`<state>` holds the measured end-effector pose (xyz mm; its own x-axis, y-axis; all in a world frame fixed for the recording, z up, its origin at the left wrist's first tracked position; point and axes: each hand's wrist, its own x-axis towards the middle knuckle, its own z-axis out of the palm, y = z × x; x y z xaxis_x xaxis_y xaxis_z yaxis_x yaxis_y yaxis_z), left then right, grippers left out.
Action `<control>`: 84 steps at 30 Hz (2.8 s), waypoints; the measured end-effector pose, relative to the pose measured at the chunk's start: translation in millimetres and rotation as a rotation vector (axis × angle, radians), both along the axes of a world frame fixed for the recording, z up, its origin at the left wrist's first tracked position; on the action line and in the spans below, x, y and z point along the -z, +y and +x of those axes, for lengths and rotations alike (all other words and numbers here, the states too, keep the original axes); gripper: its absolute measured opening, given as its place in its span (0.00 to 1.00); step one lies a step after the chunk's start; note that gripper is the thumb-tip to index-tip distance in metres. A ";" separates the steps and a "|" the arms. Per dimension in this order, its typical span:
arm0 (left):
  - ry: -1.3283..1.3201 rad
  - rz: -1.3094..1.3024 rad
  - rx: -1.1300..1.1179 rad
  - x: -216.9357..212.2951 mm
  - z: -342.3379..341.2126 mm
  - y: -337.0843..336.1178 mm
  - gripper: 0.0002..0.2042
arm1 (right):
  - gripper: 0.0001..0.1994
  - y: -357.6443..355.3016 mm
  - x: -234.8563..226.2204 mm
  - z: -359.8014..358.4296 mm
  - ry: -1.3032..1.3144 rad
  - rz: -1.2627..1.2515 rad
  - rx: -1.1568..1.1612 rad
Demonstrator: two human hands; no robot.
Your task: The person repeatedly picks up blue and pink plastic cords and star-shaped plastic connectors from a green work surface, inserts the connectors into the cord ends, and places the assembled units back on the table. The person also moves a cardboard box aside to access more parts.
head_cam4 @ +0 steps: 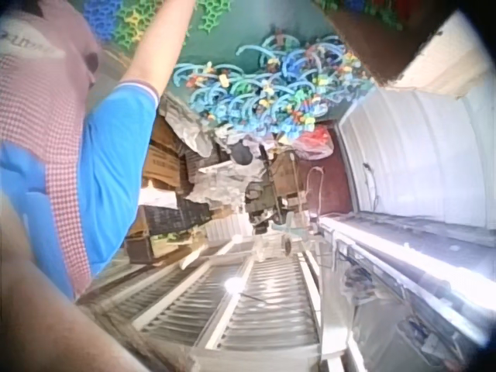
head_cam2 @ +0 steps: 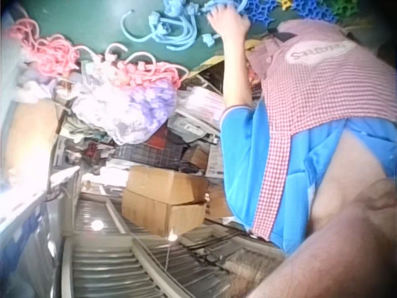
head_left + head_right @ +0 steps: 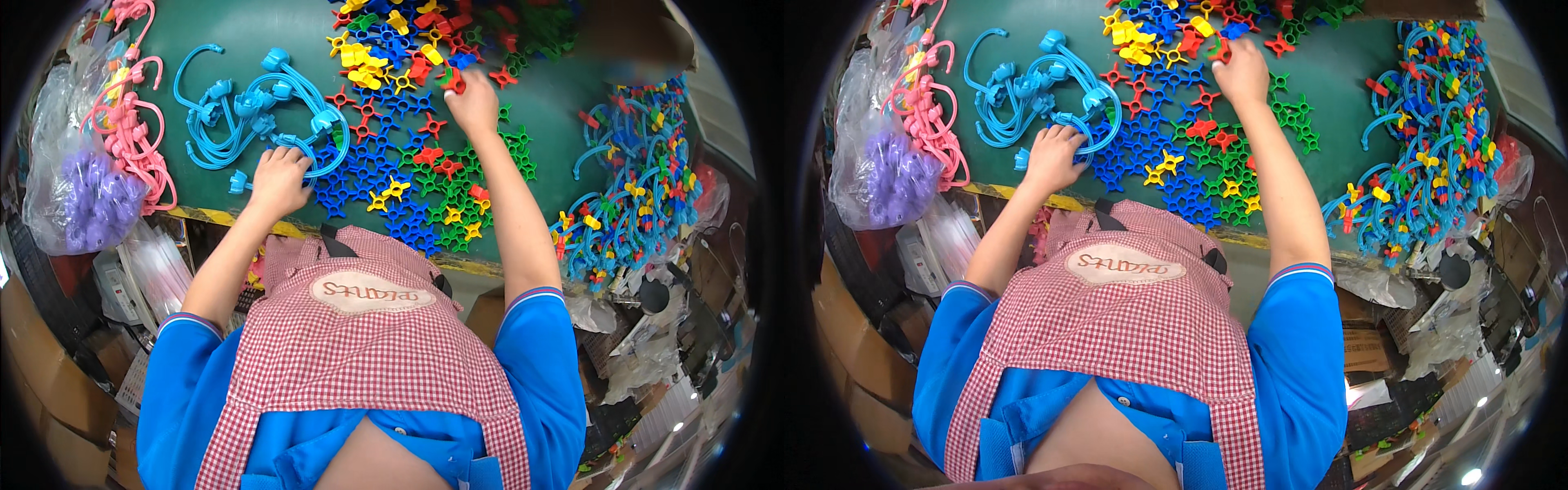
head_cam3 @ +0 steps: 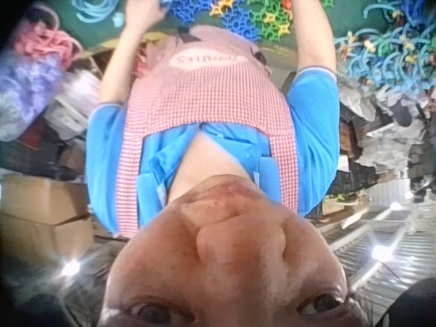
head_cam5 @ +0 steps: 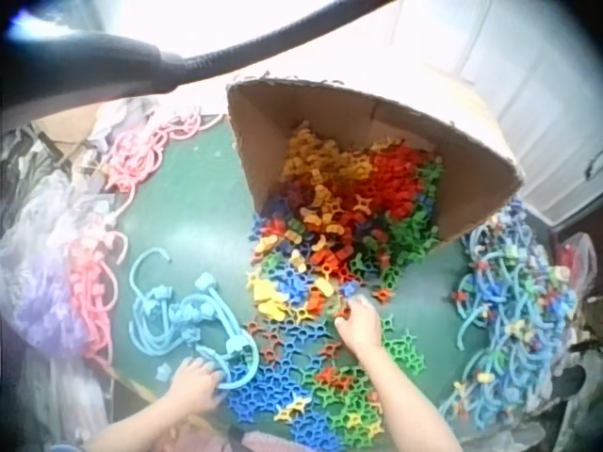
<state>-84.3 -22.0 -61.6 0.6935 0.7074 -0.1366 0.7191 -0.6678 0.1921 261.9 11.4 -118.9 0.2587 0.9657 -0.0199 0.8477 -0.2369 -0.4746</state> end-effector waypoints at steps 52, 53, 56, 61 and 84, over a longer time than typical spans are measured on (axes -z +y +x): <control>-1.418 -0.861 -0.982 -70.4 17.7 16.8 0.12 | 0.10 -86.0 -18.9 -59.7 0.116 -0.358 0.014; -1.410 -0.841 -1.017 -69.7 18.5 14.1 0.12 | 0.11 -82.0 -18.4 -57.4 0.163 -0.287 0.067; -1.458 -0.869 -0.984 -61.5 33.2 10.8 0.11 | 0.13 -56.1 -1.1 -50.5 0.053 0.031 -0.035; -1.523 -0.798 -0.916 -45.4 57.7 13.6 0.09 | 0.15 -48.7 -11.4 -47.1 0.198 -0.318 0.101; -1.574 -1.079 -0.818 -48.3 83.1 8.0 0.06 | 0.20 -108.5 -98.4 -16.9 1.709 -0.344 0.433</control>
<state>-1.2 -13.9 -13.3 0.2445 0.9038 -0.3513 -0.4061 0.4244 0.8093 245.0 -97.1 -20.5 -0.0543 0.7370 -0.6737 -0.6211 -0.5533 -0.5551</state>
